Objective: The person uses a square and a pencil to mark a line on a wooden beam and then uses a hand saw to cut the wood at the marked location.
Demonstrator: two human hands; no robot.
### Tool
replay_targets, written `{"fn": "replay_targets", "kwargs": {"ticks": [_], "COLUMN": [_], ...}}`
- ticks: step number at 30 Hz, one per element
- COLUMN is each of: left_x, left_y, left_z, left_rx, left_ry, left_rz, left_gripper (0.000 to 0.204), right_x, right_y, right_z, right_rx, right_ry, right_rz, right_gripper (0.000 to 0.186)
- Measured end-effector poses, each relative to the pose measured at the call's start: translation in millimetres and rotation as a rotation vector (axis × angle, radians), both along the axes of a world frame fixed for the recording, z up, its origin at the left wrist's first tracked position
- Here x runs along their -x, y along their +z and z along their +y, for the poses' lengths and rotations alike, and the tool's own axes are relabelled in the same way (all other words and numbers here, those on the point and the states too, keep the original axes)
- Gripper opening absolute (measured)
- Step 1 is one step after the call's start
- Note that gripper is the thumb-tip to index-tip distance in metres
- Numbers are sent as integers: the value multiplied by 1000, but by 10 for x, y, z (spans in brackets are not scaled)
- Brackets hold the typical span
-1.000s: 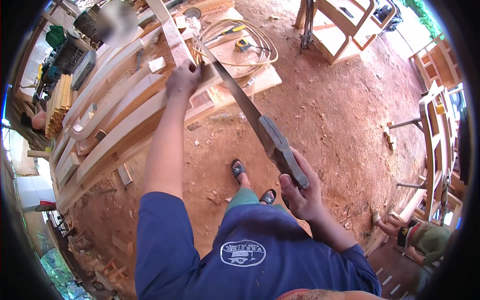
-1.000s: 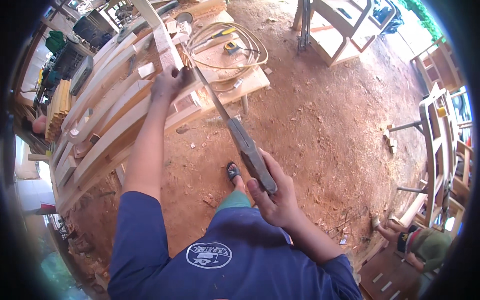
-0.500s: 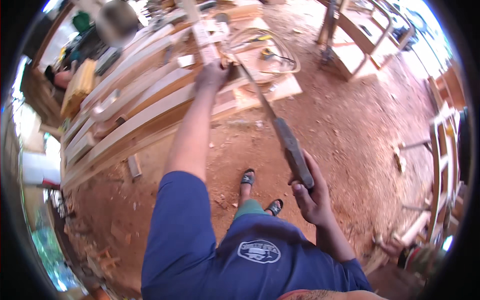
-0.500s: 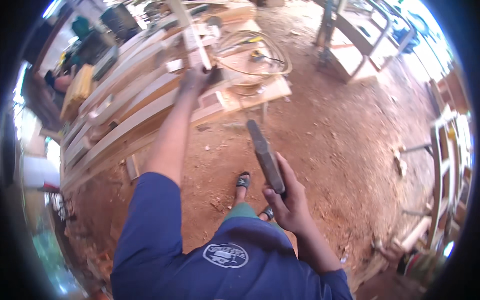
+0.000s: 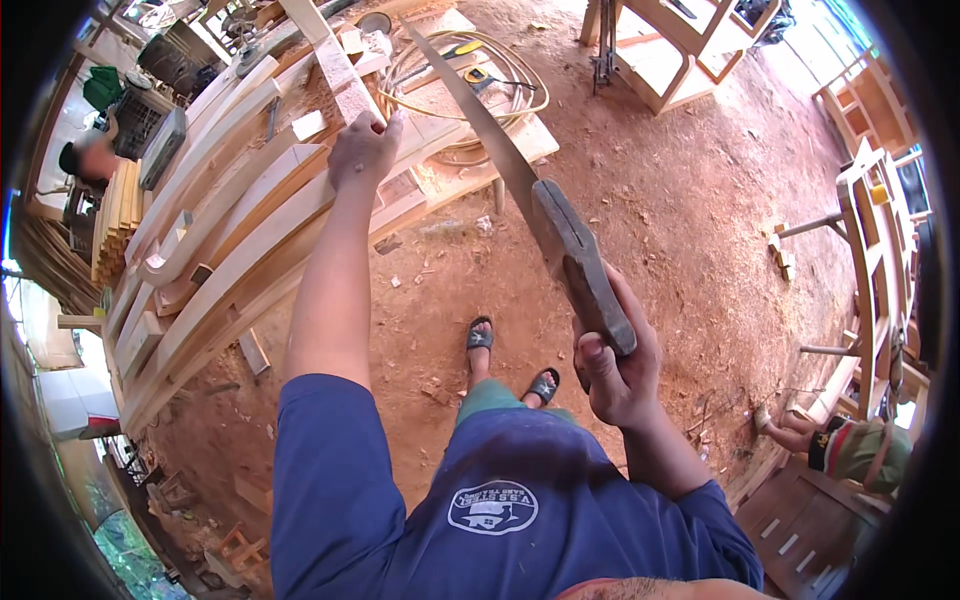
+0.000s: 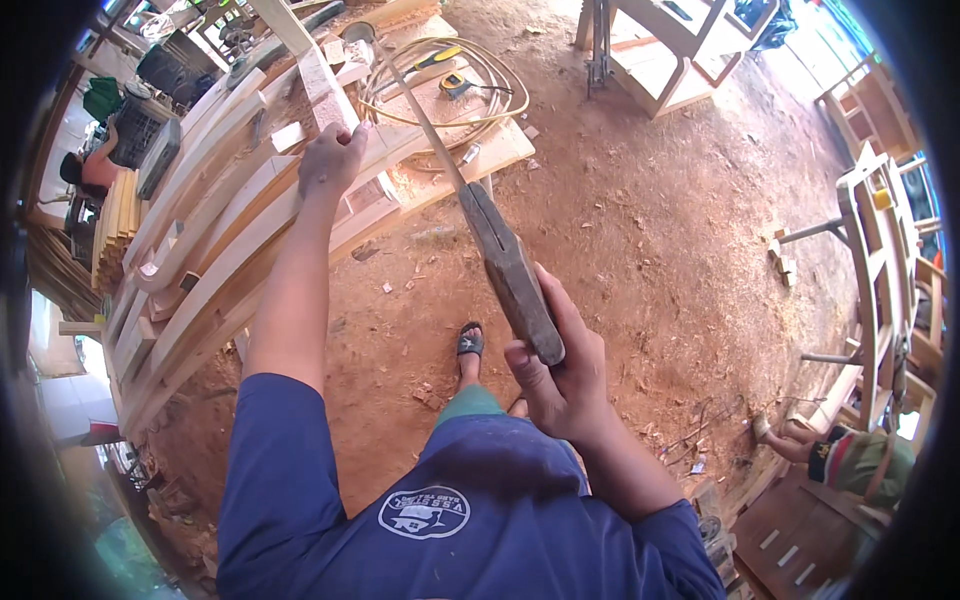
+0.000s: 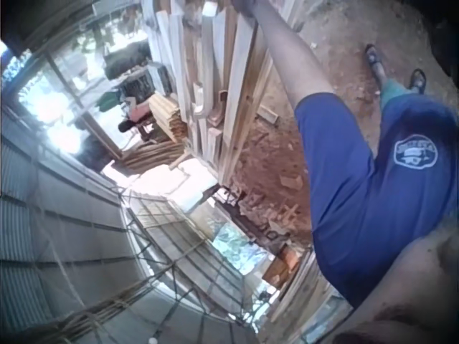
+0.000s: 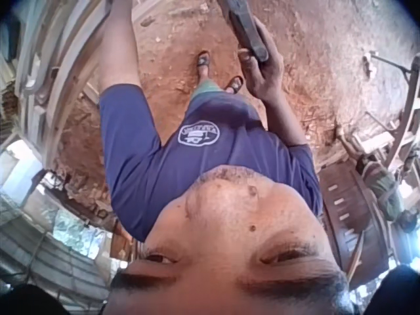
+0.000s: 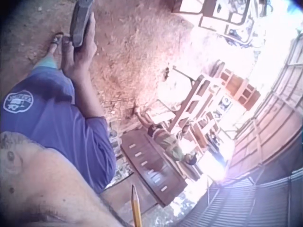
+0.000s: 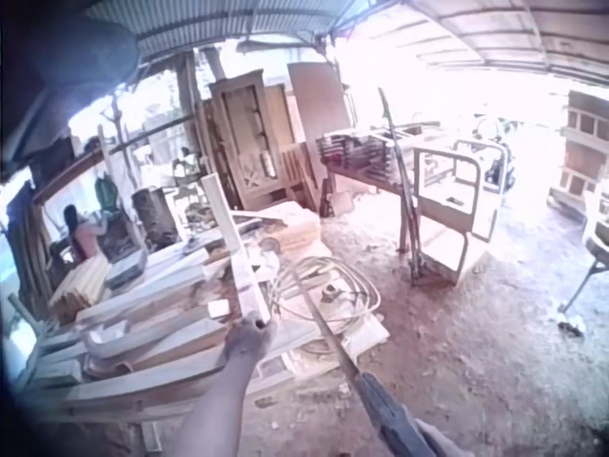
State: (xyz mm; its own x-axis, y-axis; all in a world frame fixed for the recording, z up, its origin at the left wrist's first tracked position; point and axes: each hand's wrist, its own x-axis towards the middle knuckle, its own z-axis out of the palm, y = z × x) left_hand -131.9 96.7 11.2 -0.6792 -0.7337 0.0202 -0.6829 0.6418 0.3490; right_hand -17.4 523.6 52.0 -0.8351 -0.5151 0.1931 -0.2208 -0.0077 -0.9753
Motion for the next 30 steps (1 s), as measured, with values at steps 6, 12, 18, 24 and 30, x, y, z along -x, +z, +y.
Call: {"fn": "replay_targets", "kwargs": {"ticks": [6, 12, 18, 24, 30], "left_x": [106, 186, -33, -70, -6], "left_y": [61, -81, -31, -46, -45], "left_z": [-67, -369, -105, -247, -400], "left_rx": [-35, -78, -267, -221, -333], "left_ry": [-9, -128, -290, -455, -523], "left_rz": [-124, -111, 266, 303, 318], "left_gripper": [78, 57, 20, 9, 16], "right_x": [34, 614, 1442, 2189, 2576], "right_y": [-211, -400, -384, -292, -245], "right_z": [27, -308, -1054, -1781, -2388], "right_rx": [-3, -36, -125, -154, -20], "right_ry": [-46, -220, -405, -452, -396], "right_rz": [-242, -150, -185, -259, -298], "right_gripper": [81, 78, 76, 41, 27]}}
